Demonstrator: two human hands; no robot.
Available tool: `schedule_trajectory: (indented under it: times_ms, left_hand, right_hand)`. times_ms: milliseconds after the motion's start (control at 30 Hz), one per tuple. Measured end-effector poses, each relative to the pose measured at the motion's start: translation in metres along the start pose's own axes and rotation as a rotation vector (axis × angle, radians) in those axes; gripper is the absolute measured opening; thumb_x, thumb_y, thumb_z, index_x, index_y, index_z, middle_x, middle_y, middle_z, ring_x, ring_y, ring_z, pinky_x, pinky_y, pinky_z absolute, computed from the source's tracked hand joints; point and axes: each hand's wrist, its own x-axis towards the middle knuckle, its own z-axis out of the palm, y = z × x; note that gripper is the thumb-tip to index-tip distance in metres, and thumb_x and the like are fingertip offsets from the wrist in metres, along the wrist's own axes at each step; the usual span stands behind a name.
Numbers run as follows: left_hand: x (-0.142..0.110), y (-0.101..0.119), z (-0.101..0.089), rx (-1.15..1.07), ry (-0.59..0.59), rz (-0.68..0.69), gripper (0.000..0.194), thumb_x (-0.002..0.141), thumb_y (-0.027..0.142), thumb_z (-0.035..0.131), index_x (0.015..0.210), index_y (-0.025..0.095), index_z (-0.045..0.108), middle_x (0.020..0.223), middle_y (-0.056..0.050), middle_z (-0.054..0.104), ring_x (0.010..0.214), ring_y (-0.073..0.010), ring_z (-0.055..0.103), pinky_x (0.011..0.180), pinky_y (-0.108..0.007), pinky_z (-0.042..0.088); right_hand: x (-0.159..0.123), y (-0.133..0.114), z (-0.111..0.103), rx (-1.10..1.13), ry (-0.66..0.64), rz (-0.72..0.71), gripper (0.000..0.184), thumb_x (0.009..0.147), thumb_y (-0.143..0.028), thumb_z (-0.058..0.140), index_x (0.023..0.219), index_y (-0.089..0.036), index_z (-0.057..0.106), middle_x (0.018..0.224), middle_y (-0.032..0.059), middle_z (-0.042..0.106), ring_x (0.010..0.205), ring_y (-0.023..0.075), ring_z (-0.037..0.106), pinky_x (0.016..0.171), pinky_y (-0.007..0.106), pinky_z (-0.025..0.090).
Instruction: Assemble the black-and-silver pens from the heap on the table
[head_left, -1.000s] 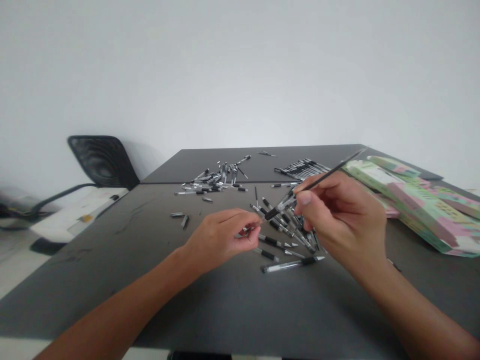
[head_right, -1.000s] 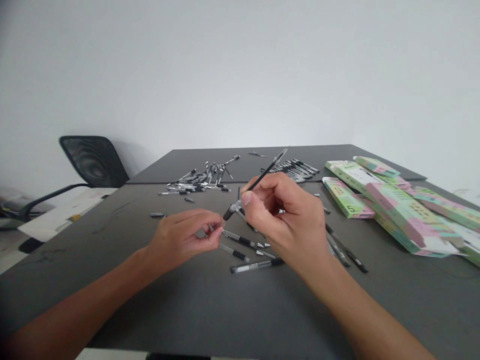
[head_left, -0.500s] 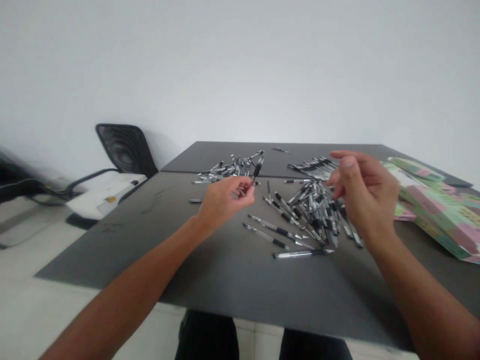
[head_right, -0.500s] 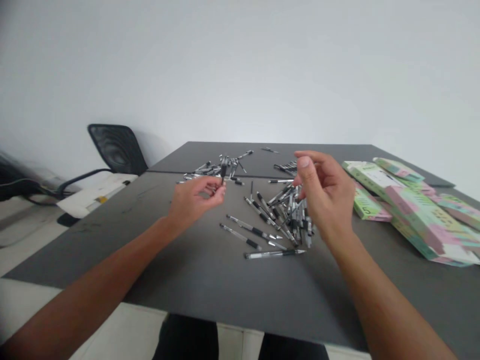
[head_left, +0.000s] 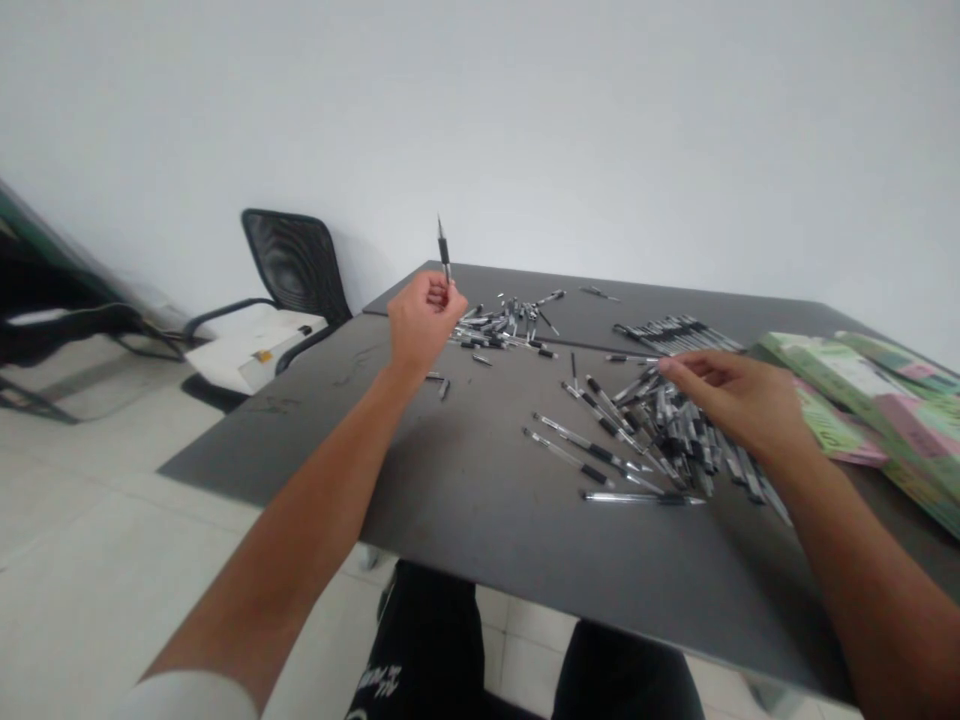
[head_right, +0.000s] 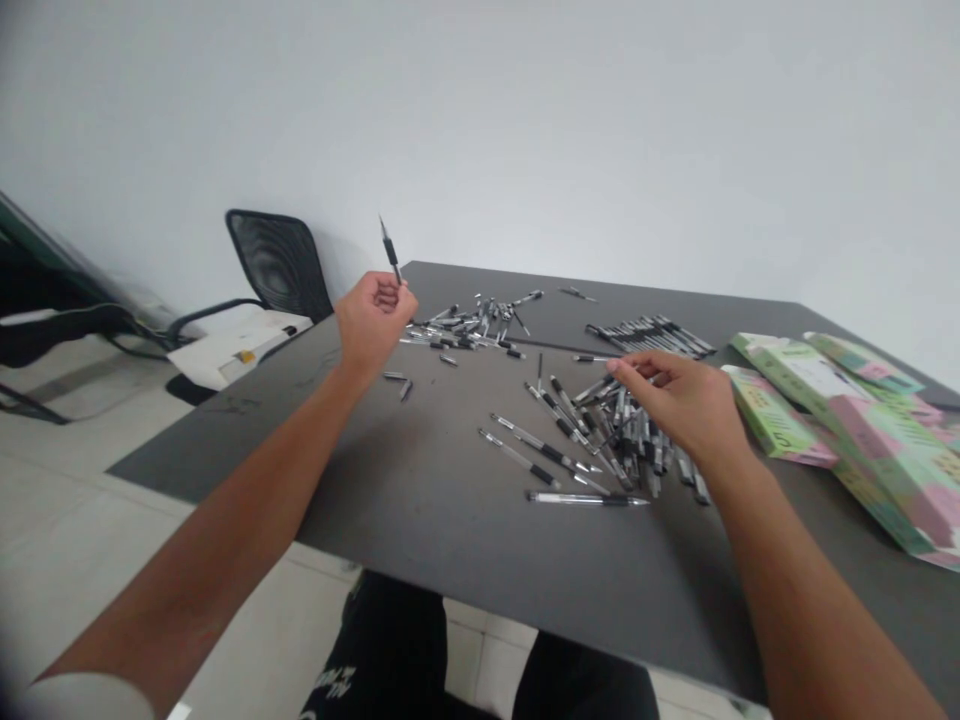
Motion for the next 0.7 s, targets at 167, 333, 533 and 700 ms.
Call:
schedule_trajectory:
  times_ms: [167, 333, 533, 700]
  left_hand:
    - [0.002, -0.009, -0.001, 0.032, -0.020, -0.006, 0.019, 0.084, 0.013, 0.069, 0.101, 0.021, 0.067, 0.077, 0.001, 0.076, 0.067, -0.0139, 0.071, 0.074, -0.027, 0.058]
    - [0.002, -0.010, -0.002, 0.032, -0.098, -0.039, 0.032, 0.084, 0.012, 0.069, 0.114, 0.020, 0.066, 0.082, 0.001, 0.079, 0.068, -0.0139, 0.073, 0.074, -0.027, 0.059]
    - [-0.002, -0.007, -0.002, 0.066, -0.192, -0.062, 0.027, 0.083, 0.012, 0.069, 0.109, 0.021, 0.066, 0.080, 0.000, 0.078, 0.070, -0.0158, 0.073, 0.077, -0.030, 0.057]
    - [-0.005, -0.009, -0.001, 0.036, -0.211, -0.060, 0.012, 0.087, 0.016, 0.067, 0.095, 0.023, 0.063, 0.073, 0.001, 0.073, 0.066, -0.0159, 0.069, 0.069, -0.029, 0.052]
  right_hand:
    - [-0.002, -0.006, 0.005, -0.014, -0.028, -0.043, 0.055, 0.083, -0.071, 0.070, 0.101, -0.021, 0.086, 0.084, 0.0073, 0.080, 0.073, 0.0234, 0.069, 0.068, 0.034, 0.046]
    - [-0.002, -0.009, 0.012, -0.034, -0.079, -0.090, 0.053, 0.084, -0.069, 0.068, 0.103, -0.024, 0.087, 0.083, 0.0059, 0.081, 0.072, 0.0241, 0.070, 0.066, 0.034, 0.046]
    - [-0.001, -0.006, 0.014, -0.011, -0.074, -0.047, 0.054, 0.080, -0.073, 0.067, 0.099, -0.026, 0.086, 0.083, 0.0059, 0.082, 0.075, 0.0286, 0.074, 0.068, 0.037, 0.048]
    - [-0.004, -0.010, 0.008, -0.053, -0.110, -0.030, 0.051, 0.086, -0.070, 0.068, 0.105, -0.025, 0.085, 0.083, 0.0086, 0.082, 0.075, 0.0307, 0.074, 0.066, 0.039, 0.047]
